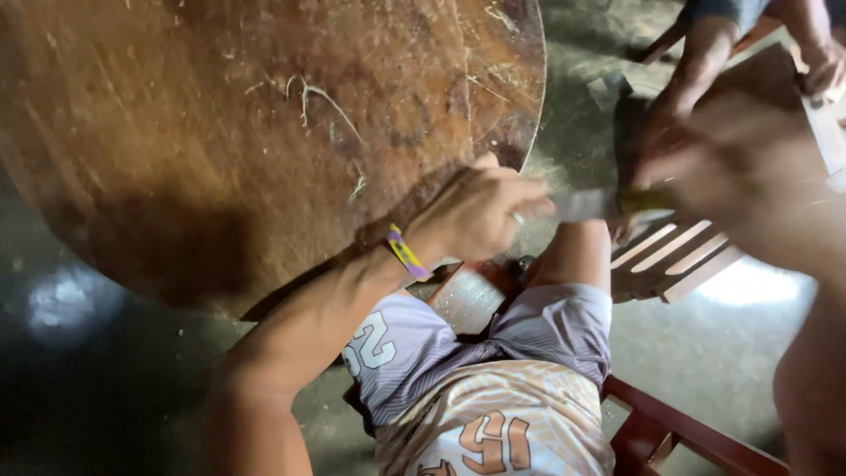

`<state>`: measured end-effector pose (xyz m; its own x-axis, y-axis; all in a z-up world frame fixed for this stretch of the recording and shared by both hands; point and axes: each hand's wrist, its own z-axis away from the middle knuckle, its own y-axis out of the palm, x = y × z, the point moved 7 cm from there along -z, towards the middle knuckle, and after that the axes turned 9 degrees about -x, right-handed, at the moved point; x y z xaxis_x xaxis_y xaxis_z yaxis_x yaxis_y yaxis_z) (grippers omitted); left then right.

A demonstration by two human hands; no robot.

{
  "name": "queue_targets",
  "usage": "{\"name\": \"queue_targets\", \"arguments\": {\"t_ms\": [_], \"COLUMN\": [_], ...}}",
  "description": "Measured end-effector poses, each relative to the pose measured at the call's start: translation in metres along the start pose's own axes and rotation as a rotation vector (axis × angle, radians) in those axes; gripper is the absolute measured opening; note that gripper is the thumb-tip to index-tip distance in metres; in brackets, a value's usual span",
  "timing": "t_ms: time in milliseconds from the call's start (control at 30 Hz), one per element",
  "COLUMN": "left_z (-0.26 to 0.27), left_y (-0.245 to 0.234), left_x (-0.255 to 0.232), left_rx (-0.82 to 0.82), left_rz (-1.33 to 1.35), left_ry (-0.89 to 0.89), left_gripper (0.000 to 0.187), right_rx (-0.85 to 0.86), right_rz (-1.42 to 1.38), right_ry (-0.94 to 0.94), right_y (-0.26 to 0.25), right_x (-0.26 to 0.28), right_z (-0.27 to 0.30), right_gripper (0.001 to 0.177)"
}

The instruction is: Scraping the surface of a wooden tabletop with a knife to remove old finish or debris.

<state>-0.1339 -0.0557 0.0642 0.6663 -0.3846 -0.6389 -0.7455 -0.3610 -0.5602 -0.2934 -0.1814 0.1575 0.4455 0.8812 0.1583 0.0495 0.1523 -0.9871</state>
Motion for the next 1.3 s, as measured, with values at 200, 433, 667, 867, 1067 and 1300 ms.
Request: {"name": "queue_targets", "arguments": {"t_ms": [200,433,667,867,1067,1300], "left_z": [0.000,-0.008,0.000,-0.023,-0.014,-0.012], "left_y": [-0.007,-0.022,-0.008,-0.006,0.006,0.005], "left_x": [0.013,0.004,0.041,0.023,0.027,0.021], "left_rx": [0.008,0.205,0.249,0.084,0.085,0.070], "left_rz": [0.353,0.097,0.042,0.045,0.123,0.156], "left_ry": [-0.278,-0.227,-0.263,-0.049,-0.027,-0.027], "left_gripper": [0.048,0.022,0.027,0.033,0.054,0.054], "right_rx": [-0.330,-0.484,-0.323,-0.452,-0.389,-0.459], "right_rz": [-1.333,-2.234,-2.219,-2.219,-2.141,-2.091], "right_ry": [-0.138,-0.267,-0.188,-0.187,-0.181,-0.119], "right_y": [0.077,0.076,0.106,0.138,0.136,0.126], "right_x": [-0.100,-0.003,-0.012,-0.058,-0.052,-0.033], "right_z": [0.019,-0.016,-0.050,-0.043,-0.037,-0.020], "right_gripper": [0.046,0.029,0.034,0.029,0.024,0.028]}}
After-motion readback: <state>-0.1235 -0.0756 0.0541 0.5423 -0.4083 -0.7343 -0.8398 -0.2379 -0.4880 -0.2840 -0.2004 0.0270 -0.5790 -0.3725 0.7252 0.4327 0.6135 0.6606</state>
